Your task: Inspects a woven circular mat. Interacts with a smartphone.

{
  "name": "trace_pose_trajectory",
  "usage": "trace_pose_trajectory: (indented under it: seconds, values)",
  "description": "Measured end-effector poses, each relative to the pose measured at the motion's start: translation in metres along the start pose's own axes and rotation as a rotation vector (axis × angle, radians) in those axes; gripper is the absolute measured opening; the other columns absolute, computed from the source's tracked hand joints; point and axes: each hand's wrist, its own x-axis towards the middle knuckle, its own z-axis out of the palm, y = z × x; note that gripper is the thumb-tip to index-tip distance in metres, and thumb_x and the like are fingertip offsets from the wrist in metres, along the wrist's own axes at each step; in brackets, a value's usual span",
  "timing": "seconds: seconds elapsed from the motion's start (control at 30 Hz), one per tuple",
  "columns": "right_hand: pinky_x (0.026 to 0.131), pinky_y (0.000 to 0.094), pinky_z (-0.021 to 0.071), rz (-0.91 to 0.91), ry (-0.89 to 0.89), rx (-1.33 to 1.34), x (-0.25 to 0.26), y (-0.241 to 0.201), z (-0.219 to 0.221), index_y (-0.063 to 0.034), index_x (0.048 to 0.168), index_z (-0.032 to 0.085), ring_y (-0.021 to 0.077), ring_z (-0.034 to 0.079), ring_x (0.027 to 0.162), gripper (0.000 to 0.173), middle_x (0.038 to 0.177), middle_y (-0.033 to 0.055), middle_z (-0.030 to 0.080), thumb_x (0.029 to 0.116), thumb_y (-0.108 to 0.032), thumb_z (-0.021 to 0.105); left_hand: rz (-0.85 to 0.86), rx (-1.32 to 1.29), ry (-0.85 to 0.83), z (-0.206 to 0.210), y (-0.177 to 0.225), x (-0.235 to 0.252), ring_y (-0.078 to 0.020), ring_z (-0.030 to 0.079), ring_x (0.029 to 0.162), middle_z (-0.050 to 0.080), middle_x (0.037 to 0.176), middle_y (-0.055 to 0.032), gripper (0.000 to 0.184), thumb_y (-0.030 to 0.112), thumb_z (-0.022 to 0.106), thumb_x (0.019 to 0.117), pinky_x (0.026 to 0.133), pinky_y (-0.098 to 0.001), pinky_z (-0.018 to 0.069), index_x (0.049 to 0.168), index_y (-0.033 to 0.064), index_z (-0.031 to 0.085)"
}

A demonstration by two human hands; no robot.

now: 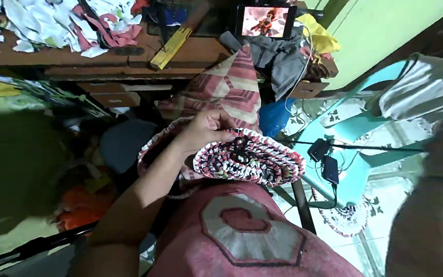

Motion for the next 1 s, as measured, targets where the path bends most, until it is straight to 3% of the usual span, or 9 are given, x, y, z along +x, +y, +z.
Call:
trace_pose_trajectory:
  seconds: [0.03, 0.13, 0.2, 0.3, 0.37, 0.47, 0.6, 0.73, 1.0]
  values:
    - [0.057, 0.0131, 0.0449, -0.013, -0.151, 0.088, 0.002, 0.001, 0.026, -0.015, 0.12, 0.061, -0.0063, 0.049, 0.06, 0.017, 0.083, -0.0126, 0.059, 0.1033, -0.02, 0.058, 0.017, 0.005, -0.046, 0.005, 0.004, 0.004, -0.0064, 0.068, 0.081, 0.071, 0.089, 0.0001, 0.024, -0.008, 0.073, 0.0808, 0.076, -0.0232, 0.0587, 0.1, 0.0037, 0.067]
    - [0.044, 0.0173, 0.0382, -0.234, -0.778, 0.262, -0.029, -0.033, 0.114, -0.0121, 0.129, 0.066, -0.0028, 0.042, 0.049, 0.032, 0.073, -0.0079, 0.061, 0.1008, -0.021, 0.056, 0.047, 0.07, -0.133, 0.016, 0.014, 0.013, -0.0075, 0.069, 0.08, 0.073, 0.089, -0.0026, 0.025, -0.01, 0.075, 0.0789, 0.075, -0.023, 0.0594, 0.1, 0.0006, 0.069]
    - [0.055, 0.0168, 0.0499, -0.362, -1.172, 0.354, -0.052, -0.064, 0.164, -0.0106, 0.131, 0.068, -0.0037, 0.057, 0.063, 0.034, 0.092, -0.0068, 0.072, 0.1, -0.021, 0.059, 0.072, 0.105, -0.151, 0.016, 0.015, 0.014, -0.0079, 0.07, 0.083, 0.073, 0.092, -0.0032, 0.025, -0.01, 0.076, 0.0793, 0.079, -0.0234, 0.0596, 0.101, -0.0007, 0.069]
    - [0.061, 0.0171, 0.0553, -0.324, -1.518, 0.525, -0.076, -0.083, 0.207, -0.0051, 0.108, 0.073, -0.0024, 0.063, 0.069, 0.02, 0.085, -0.0038, 0.073, 0.0955, -0.003, 0.057, 0.08, 0.137, -0.101, 0.012, 0.013, 0.009, -0.0074, 0.07, 0.083, 0.073, 0.092, -0.0029, 0.025, -0.01, 0.076, 0.0796, 0.078, -0.0228, 0.0592, 0.102, -0.0002, 0.069]
    - [0.057, 0.0161, 0.0522, -0.263, -1.566, 0.609, -0.086, -0.081, 0.217, -0.0077, 0.091, 0.071, -0.0028, 0.061, 0.063, 0.014, 0.075, -0.0051, 0.068, 0.0911, 0.0, 0.059, 0.082, 0.133, -0.071, 0.008, 0.01, 0.005, -0.0076, 0.07, 0.084, 0.073, 0.093, -0.0025, 0.026, -0.009, 0.077, 0.0791, 0.079, -0.0231, 0.0589, 0.101, 0.0007, 0.069]
    - [0.052, 0.0158, 0.0476, -0.235, -1.402, 0.622, -0.095, -0.074, 0.215, -0.0096, 0.086, 0.067, -0.0009, 0.056, 0.059, 0.016, 0.072, -0.004, 0.063, 0.0943, -0.003, 0.056, 0.085, 0.122, -0.058, 0.007, 0.006, 0.002, -0.0079, 0.07, 0.087, 0.073, 0.095, -0.0026, 0.026, -0.009, 0.078, 0.0791, 0.082, -0.0231, 0.0591, 0.102, 0.0009, 0.069]
    - [0.043, 0.0157, 0.0358, -0.025, -1.042, 0.698, -0.08, -0.061, 0.21, -0.0195, 0.089, 0.068, -0.0026, 0.043, 0.048, 0.019, 0.067, -0.0093, 0.06, 0.1017, -0.022, 0.053, 0.084, 0.078, -0.076, 0.007, 0.008, -0.002, -0.0082, 0.07, 0.084, 0.073, 0.092, -0.0028, 0.026, -0.011, 0.077, 0.0776, 0.08, -0.0231, 0.0594, 0.1, 0.0006, 0.07]
    - [0.044, 0.0157, 0.0309, 0.209, -0.684, 0.872, -0.033, -0.036, 0.191, -0.0239, 0.089, 0.063, -0.0034, 0.032, 0.044, 0.028, 0.054, -0.0168, 0.038, 0.1074, -0.027, 0.042, 0.082, 0.081, -0.083, 0.005, 0.011, -0.008, -0.0075, 0.07, 0.082, 0.073, 0.091, -0.0027, 0.025, -0.012, 0.076, 0.0782, 0.078, -0.0222, 0.0594, 0.099, 0.0004, 0.069]
    - [0.046, 0.0141, 0.0361, 0.413, -0.079, 1.28, 0.043, 0.032, 0.105, -0.0217, 0.079, 0.052, -0.0019, 0.038, 0.043, 0.038, 0.051, -0.0133, 0.039, 0.111, -0.029, 0.033, 0.071, 0.057, -0.048, -0.007, 0.001, -0.02, -0.0082, 0.07, 0.08, 0.073, 0.089, -0.0027, 0.025, -0.009, 0.077, 0.0775, 0.075, -0.0228, 0.0597, 0.098, 0.0028, 0.069]
